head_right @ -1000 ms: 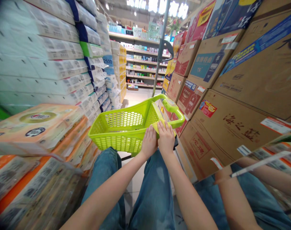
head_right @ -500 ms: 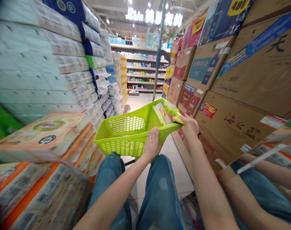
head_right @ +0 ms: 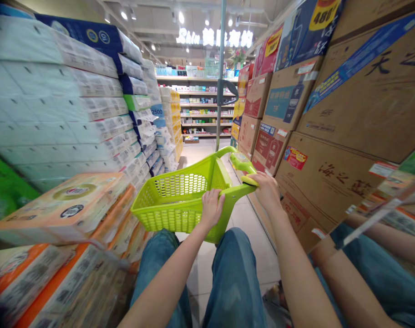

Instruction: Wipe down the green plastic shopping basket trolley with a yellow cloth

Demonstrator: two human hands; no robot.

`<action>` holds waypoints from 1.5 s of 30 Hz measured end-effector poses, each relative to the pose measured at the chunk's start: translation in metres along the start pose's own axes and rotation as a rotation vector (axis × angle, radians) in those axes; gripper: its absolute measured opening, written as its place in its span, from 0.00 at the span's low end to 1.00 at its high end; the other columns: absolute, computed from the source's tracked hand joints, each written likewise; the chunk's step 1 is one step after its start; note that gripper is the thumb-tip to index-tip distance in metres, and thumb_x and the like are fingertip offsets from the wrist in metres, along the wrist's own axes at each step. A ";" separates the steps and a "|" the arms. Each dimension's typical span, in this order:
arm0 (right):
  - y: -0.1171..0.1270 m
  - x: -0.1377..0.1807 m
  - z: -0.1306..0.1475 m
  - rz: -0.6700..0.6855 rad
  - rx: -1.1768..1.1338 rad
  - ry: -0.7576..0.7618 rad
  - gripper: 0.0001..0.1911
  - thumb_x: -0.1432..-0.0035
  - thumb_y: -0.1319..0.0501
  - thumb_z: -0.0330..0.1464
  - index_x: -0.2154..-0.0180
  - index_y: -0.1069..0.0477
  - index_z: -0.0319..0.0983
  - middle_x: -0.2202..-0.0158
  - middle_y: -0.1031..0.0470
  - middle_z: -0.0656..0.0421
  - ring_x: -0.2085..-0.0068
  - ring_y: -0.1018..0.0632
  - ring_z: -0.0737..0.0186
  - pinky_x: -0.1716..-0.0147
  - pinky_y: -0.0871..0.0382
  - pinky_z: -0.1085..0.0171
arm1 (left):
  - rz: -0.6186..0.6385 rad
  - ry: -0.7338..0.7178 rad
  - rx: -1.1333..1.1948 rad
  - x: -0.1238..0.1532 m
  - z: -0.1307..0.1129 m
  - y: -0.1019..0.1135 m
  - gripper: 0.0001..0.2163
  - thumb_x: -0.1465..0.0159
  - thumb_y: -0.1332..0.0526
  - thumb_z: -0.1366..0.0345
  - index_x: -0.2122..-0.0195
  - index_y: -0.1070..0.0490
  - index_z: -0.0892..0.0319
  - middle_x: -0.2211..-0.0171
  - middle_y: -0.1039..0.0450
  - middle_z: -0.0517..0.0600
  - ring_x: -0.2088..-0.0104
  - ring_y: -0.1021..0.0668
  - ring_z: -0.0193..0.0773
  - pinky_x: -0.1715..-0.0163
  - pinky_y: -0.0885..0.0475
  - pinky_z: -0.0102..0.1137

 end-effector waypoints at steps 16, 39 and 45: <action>0.015 0.039 0.116 0.067 -0.032 -0.021 0.31 0.53 0.46 0.16 0.49 0.23 0.39 0.50 0.19 0.57 0.49 0.27 0.52 0.44 0.32 0.55 | 0.030 0.045 0.194 -0.024 0.072 0.033 0.20 0.27 0.57 0.55 0.73 0.36 0.54 0.72 0.30 0.48 0.65 0.29 0.41 0.57 0.36 0.36; -0.055 -0.002 0.279 0.215 -0.077 0.241 0.23 0.42 0.43 0.28 0.45 0.32 0.29 0.49 0.25 0.43 0.48 0.28 0.50 0.45 0.35 0.53 | 0.136 -0.038 0.456 -0.025 0.093 0.181 0.19 0.32 0.48 0.48 0.58 0.25 0.56 0.59 0.23 0.50 0.56 0.24 0.43 0.48 0.32 0.36; -0.050 0.035 0.258 0.173 -0.252 0.418 0.36 0.39 0.41 0.32 0.32 0.48 0.36 0.30 0.44 0.49 0.30 0.46 0.51 0.31 0.52 0.49 | 0.008 0.020 0.456 -0.009 0.102 0.181 0.17 0.33 0.48 0.50 0.66 0.29 0.56 0.69 0.28 0.47 0.66 0.27 0.39 0.64 0.31 0.32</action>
Point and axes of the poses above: each hand's wrist, its own x-axis away from the middle knuckle, its own y-axis out of the back of the hand, z = x × y, the point moved 2 cm from there along -x, towards the middle knuckle
